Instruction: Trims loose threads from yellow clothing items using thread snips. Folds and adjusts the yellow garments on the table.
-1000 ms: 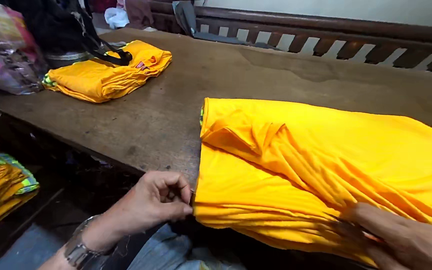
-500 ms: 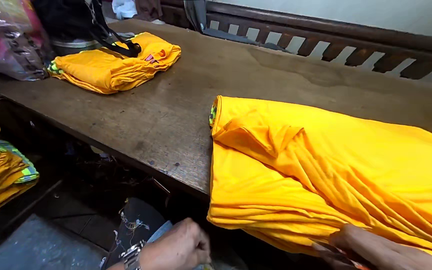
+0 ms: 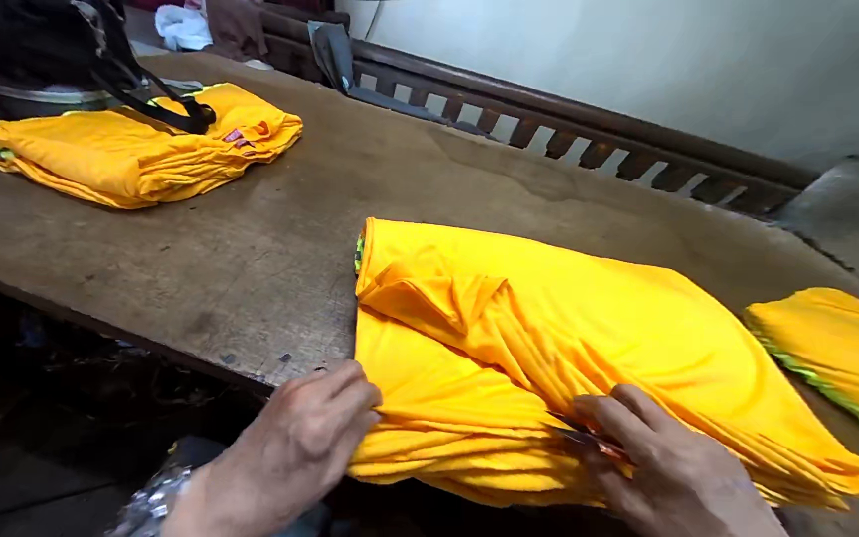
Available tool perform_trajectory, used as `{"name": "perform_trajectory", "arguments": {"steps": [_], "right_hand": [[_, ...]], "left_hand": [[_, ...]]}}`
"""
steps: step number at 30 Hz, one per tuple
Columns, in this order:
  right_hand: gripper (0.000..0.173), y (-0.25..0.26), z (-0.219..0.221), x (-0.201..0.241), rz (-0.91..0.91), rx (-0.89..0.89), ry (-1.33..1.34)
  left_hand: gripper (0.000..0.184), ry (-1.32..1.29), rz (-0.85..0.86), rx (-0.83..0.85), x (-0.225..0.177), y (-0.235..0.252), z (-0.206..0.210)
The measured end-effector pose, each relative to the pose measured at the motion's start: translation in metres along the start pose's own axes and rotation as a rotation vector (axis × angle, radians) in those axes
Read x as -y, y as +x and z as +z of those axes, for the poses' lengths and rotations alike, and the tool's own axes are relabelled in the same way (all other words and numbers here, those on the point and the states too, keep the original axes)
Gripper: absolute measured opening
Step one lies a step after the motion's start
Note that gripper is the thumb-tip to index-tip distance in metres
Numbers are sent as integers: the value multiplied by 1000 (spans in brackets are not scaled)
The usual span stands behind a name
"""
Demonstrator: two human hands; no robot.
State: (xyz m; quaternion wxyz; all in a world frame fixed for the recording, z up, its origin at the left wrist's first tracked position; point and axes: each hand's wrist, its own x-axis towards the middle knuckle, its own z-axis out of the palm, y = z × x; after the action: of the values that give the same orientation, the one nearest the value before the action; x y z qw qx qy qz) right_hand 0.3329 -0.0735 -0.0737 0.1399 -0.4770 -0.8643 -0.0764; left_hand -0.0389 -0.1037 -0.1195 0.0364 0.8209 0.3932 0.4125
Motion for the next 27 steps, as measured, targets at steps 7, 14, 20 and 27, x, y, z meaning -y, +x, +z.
{"name": "perform_trajectory", "arguments": {"steps": [7, 14, 20, 27], "right_hand": [[23, -14, 7, -27, 83, -156, 44], [19, -2, 20, -32, -95, -151, -88], [4, -18, -17, -27, -107, 200, 56], [18, -23, -35, -50, 10, 66, 507]], "left_hand": [[22, -127, -297, 7, -8, -4, -14], [17, -228, -419, -82, -11, 0, -6], [10, -234, -264, 187, -4, -12, -40], [42, -89, -184, 43, 12, 25, -59]]}}
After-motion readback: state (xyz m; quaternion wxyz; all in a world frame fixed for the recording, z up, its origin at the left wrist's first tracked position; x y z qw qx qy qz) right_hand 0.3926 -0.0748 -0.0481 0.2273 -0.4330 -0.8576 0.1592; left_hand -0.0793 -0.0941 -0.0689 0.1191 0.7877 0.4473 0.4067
